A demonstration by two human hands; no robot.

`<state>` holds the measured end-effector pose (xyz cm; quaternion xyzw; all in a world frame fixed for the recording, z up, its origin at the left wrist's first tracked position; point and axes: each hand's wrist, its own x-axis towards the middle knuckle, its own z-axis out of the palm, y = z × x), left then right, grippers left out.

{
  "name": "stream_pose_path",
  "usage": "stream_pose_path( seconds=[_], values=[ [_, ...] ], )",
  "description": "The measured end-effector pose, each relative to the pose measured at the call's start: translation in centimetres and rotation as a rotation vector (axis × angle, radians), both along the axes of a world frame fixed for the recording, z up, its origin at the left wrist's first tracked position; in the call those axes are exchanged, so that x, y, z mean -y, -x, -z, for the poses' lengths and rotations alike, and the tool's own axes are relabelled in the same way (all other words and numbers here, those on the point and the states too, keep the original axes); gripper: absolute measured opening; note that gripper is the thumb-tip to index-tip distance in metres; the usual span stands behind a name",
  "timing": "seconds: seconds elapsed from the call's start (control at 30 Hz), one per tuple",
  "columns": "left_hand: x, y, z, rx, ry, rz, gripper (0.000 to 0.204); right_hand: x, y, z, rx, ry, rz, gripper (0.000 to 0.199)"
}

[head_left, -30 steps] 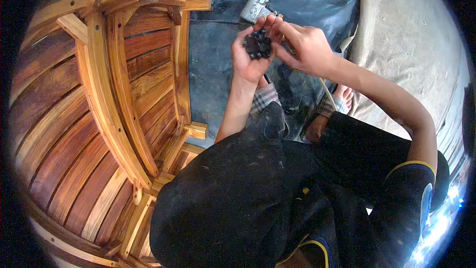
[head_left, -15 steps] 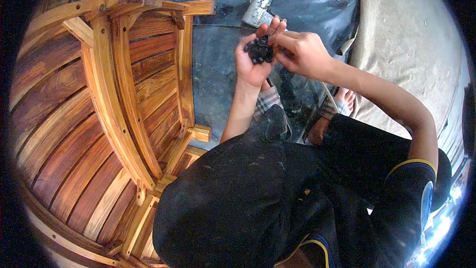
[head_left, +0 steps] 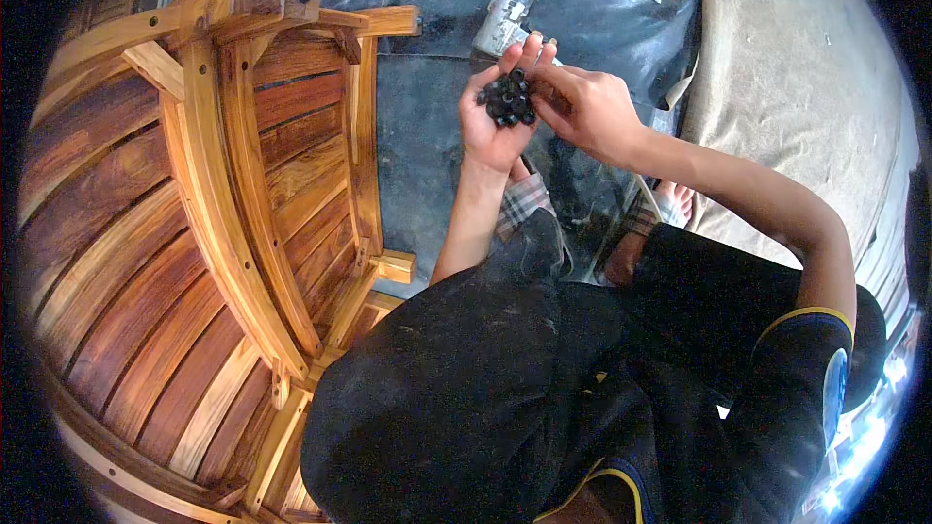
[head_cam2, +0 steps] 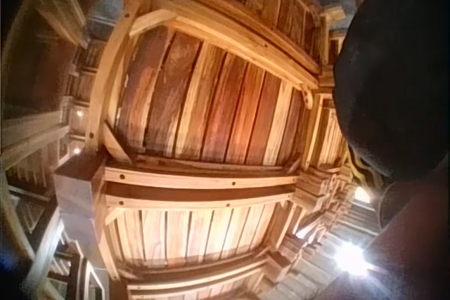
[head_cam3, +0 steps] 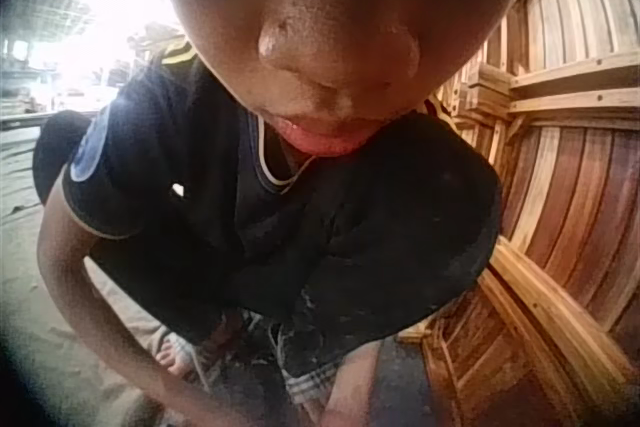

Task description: Assembling wooden chairs using a power drill and screws.

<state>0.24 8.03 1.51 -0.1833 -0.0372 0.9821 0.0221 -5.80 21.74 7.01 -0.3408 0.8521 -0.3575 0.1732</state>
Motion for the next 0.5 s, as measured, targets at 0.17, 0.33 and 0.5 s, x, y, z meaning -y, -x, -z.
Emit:
stream_pose_path(
  seconds=[0.17, 0.33, 0.5],
  values=[
    [0.0, 0.0, 0.1, 0.031, -0.063, -0.002, 0.033, 0.2, 0.3, 0.5, -0.06, -0.039, -0.009, 0.025],
    [-0.3, 0.2, 0.4, 0.033, -0.066, 0.016, 0.031, 0.1, 0.7, 1.3, -0.125, 0.004, -0.009, 0.019],
    [1.3, -0.7, 2.2, 0.211, 0.052, 0.171, 0.024, 0.4, 1.1, 1.0, -0.099, 0.111, -0.007, 0.015]
  ],
)
